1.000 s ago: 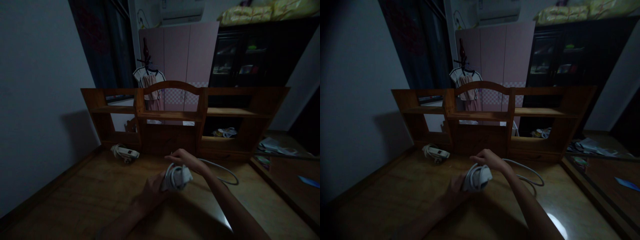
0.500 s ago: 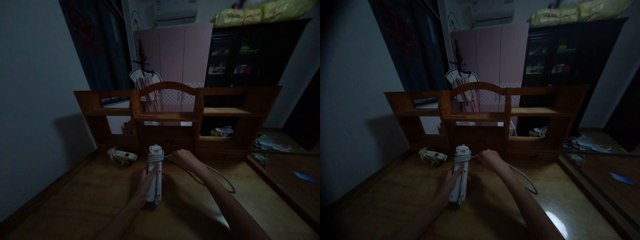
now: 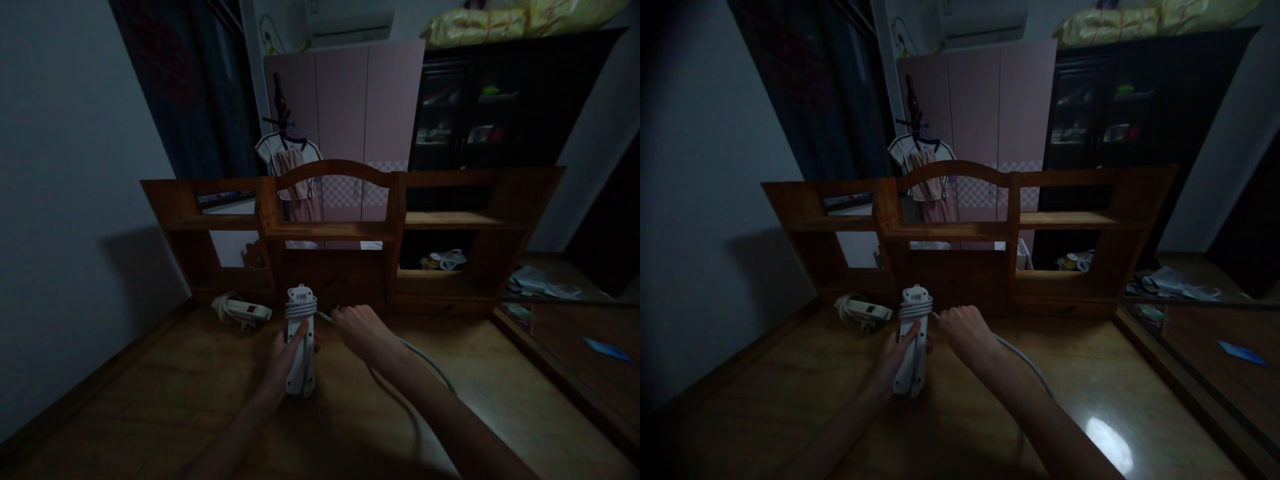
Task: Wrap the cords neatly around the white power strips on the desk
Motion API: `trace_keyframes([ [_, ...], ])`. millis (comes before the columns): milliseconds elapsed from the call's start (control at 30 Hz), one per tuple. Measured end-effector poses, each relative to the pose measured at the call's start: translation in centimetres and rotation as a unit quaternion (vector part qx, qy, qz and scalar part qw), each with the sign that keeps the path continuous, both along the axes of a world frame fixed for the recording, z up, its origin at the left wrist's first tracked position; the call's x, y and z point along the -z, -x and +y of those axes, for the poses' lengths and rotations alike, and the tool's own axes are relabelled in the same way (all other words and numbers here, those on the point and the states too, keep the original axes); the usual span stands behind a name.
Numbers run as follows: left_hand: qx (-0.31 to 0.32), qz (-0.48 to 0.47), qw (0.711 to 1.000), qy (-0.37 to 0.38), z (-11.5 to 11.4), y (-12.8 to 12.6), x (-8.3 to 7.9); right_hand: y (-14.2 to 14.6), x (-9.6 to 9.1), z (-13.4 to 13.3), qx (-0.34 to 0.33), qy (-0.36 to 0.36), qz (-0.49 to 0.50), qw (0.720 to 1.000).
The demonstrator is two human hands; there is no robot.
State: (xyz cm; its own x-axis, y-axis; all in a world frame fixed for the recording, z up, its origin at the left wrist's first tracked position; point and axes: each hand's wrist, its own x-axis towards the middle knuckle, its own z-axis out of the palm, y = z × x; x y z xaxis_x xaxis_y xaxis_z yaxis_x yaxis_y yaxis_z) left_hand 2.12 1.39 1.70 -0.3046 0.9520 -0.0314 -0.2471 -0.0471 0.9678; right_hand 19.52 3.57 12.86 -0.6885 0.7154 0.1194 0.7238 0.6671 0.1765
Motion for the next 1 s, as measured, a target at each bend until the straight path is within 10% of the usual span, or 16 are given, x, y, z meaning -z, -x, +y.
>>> trace_keyframes([
  [1000,-0.096,0.296,0.949,-0.058,-1.4,-0.5,-1.9,-1.0,-3.0,-5.1,-0.149,-0.052,0.092,0.983],
])
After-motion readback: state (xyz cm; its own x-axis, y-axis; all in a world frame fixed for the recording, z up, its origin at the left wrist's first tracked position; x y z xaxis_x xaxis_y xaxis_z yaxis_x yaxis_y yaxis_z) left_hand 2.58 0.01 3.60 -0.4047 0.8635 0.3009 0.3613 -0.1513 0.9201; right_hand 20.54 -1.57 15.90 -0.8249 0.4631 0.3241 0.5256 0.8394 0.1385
